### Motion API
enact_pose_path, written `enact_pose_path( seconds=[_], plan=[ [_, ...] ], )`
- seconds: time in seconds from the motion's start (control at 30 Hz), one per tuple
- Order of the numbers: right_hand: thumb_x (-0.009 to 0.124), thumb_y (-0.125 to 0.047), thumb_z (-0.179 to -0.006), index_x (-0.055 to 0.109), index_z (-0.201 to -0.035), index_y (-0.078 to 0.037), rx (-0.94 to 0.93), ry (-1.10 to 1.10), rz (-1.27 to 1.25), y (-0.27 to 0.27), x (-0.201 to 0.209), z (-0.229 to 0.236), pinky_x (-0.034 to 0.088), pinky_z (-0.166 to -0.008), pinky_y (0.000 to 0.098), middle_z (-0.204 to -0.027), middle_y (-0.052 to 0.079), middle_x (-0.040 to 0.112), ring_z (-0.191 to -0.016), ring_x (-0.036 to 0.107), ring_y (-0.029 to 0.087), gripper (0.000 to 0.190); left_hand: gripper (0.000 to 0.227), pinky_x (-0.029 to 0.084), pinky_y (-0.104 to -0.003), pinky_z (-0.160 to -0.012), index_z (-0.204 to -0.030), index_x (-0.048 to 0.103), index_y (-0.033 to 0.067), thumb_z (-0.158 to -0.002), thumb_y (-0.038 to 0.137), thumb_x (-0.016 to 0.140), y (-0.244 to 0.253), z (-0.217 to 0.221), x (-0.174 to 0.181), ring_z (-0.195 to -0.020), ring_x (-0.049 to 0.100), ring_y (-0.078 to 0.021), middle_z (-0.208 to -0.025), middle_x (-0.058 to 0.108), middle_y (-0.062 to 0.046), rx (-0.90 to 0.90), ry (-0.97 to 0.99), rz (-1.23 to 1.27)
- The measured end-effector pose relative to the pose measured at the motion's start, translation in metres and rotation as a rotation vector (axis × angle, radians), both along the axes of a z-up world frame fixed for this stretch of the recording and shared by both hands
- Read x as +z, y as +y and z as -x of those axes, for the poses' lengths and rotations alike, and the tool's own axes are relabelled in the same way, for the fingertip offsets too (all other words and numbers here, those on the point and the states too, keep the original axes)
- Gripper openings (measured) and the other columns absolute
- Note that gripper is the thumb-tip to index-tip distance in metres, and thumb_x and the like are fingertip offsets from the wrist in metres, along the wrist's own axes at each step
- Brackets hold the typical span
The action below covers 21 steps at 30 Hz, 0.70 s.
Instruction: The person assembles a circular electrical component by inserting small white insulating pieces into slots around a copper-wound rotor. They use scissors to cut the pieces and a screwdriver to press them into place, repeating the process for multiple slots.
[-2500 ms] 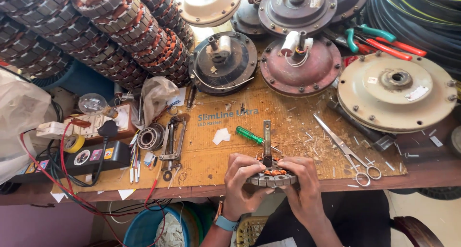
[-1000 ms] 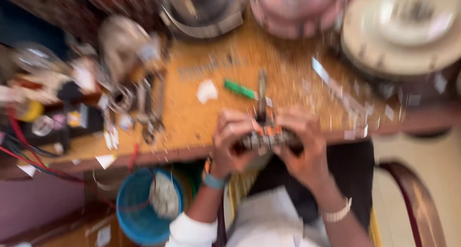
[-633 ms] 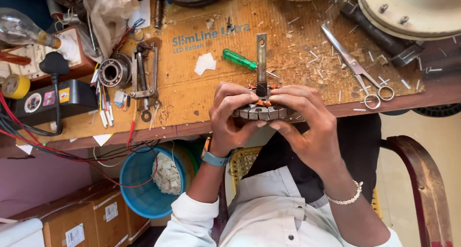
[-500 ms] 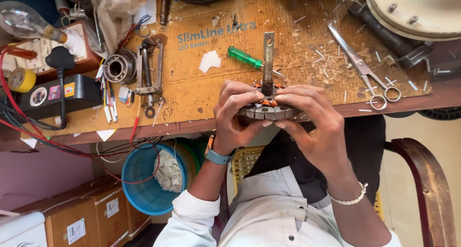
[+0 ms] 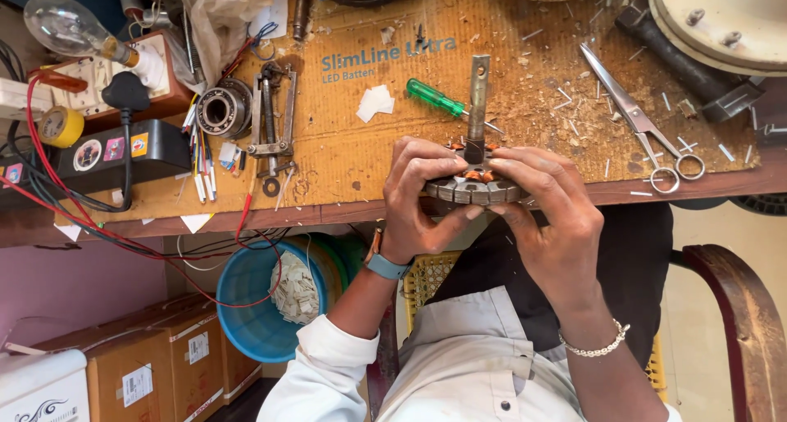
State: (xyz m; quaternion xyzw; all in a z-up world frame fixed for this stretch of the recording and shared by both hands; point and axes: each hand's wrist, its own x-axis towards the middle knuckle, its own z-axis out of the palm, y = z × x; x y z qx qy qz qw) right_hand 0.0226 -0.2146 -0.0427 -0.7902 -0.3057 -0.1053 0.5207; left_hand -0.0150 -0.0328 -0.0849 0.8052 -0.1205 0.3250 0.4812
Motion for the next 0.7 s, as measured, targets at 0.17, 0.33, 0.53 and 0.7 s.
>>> enact_pose_path(
  seconds=[0.17, 0.33, 0.53, 0.7],
  plan=[
    [0.081, -0.010, -0.088, 0.068, -0.124, -0.005, -0.031, 0.028, -0.002, 0.0031, 0.0007, 0.0052, 0.055, -0.111, 0.0400, -0.127, 0.010, 0.071, -0.129, 0.066, 0.029, 0.038, 0.042, 0.049, -0.037, -0.091, -0.117, 0.061, 0.0103, -0.087, 0.029, 0.084, -0.0010, 0.0008, 0.0025, -0.099, 0.061, -0.0252, -0.112, 0.065, -0.009, 0.011, -0.012, -0.021],
    [0.081, -0.010, -0.089, 0.068, -0.123, -0.005, -0.044, 0.056, 0.000, 0.0044, 0.0007, 0.0061, 0.055, -0.112, 0.0398, -0.127, 0.009, 0.071, -0.130, 0.066, 0.028, 0.036, 0.042, 0.047, -0.037, -0.091, -0.117, 0.062, 0.0111, -0.087, 0.028, 0.086, -0.0013, -0.0003, 0.0021, -0.098, 0.061, -0.0234, -0.110, 0.066, -0.007, 0.011, -0.018, -0.015],
    [0.080, -0.010, -0.089, 0.068, -0.123, -0.004, -0.032, 0.052, 0.038, 0.0029, 0.0022, 0.0039, 0.056, -0.111, 0.0399, -0.130, 0.010, 0.070, -0.130, 0.066, 0.029, 0.037, 0.041, 0.049, -0.036, -0.090, -0.116, 0.062, 0.0120, -0.087, 0.027, 0.086, -0.0011, -0.0003, 0.0003, -0.098, 0.061, -0.0225, -0.110, 0.066, -0.006, 0.003, 0.010, 0.020],
    [0.081, -0.011, -0.089, 0.068, -0.120, -0.004, -0.016, 0.071, 0.042, 0.0000, 0.0025, 0.0030, 0.055, -0.110, 0.0376, -0.127, 0.010, 0.072, -0.127, 0.066, 0.028, 0.035, 0.041, 0.049, -0.036, -0.089, -0.115, 0.063, 0.0125, -0.085, 0.027, 0.087, -0.0015, -0.0007, 0.0006, -0.098, 0.060, -0.0228, -0.109, 0.066, -0.006, -0.001, -0.007, -0.004]
  ],
)
